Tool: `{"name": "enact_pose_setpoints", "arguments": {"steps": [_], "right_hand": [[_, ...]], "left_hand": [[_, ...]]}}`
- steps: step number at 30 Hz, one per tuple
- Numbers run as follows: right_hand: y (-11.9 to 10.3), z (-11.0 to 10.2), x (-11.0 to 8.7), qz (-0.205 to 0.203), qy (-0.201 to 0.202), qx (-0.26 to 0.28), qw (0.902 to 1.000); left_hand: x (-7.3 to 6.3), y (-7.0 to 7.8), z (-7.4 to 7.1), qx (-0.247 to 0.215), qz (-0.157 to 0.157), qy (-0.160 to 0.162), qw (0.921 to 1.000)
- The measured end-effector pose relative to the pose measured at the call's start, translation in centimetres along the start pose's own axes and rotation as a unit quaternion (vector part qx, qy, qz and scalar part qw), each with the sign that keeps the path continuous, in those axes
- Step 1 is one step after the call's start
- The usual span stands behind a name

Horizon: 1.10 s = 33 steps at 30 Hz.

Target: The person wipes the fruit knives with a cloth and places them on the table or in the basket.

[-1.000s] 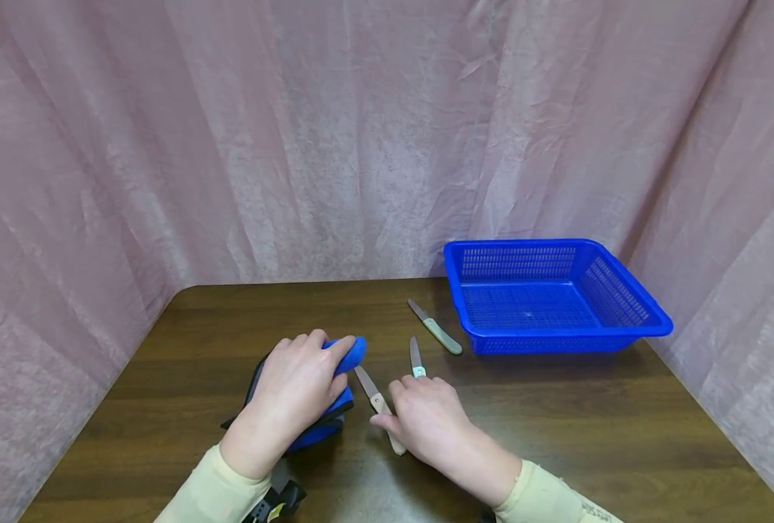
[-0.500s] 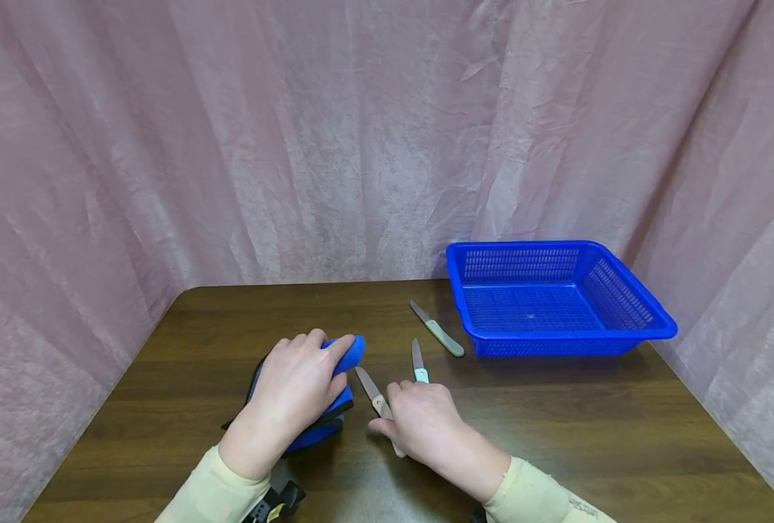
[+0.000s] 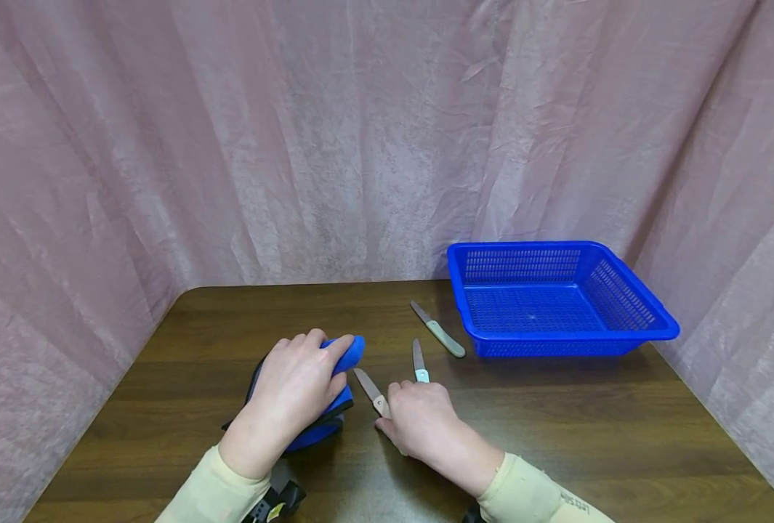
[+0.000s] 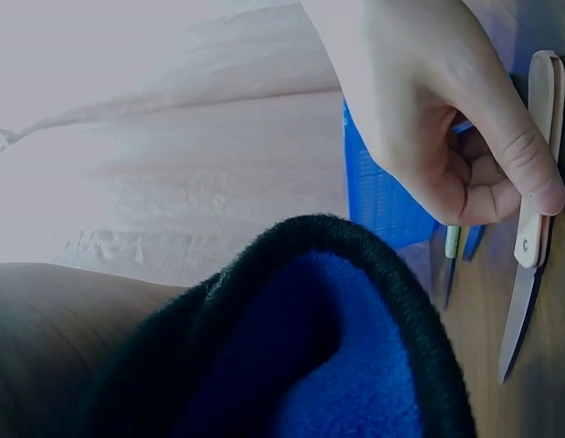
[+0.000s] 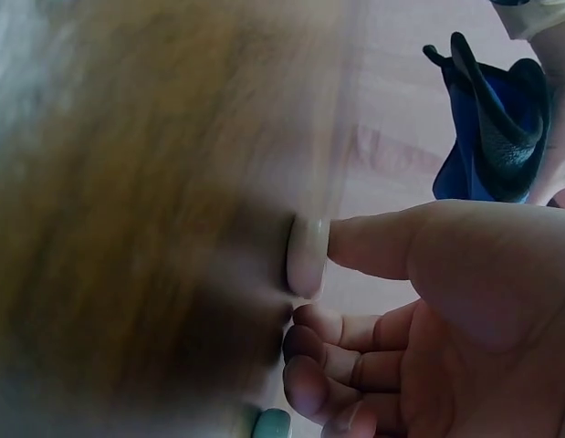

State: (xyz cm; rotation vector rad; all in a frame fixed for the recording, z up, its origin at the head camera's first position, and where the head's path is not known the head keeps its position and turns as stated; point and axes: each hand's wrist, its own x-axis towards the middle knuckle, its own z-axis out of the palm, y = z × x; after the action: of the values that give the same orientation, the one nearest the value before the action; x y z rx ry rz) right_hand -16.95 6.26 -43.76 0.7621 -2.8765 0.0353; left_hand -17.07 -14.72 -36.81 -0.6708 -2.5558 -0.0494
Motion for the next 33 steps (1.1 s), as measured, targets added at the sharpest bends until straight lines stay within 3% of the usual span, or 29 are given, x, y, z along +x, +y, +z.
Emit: {"name": "enact_pose_setpoints", "arguments": {"steps": [16,26,33], "right_hand": [[0.5,0.1,0.2,0.003,0.017,0.016,0.9997],[1.5,-1.0,-0.2,-0.009,0.118,0.048,0.9918],[2.5,-2.9,-0.7,-0.016,0.174,0.068,0.9823]], "left_hand": [[0.0,-0.6,-0.8,-0.002,-0.019,-0.013,0.9997],[-0.1,-1.5,-1.8,-0.015,-0.039,0.007,0.9991],[0.3,-1.4,-2.4,-0.02,-0.03,0.024,0.9991]]}}
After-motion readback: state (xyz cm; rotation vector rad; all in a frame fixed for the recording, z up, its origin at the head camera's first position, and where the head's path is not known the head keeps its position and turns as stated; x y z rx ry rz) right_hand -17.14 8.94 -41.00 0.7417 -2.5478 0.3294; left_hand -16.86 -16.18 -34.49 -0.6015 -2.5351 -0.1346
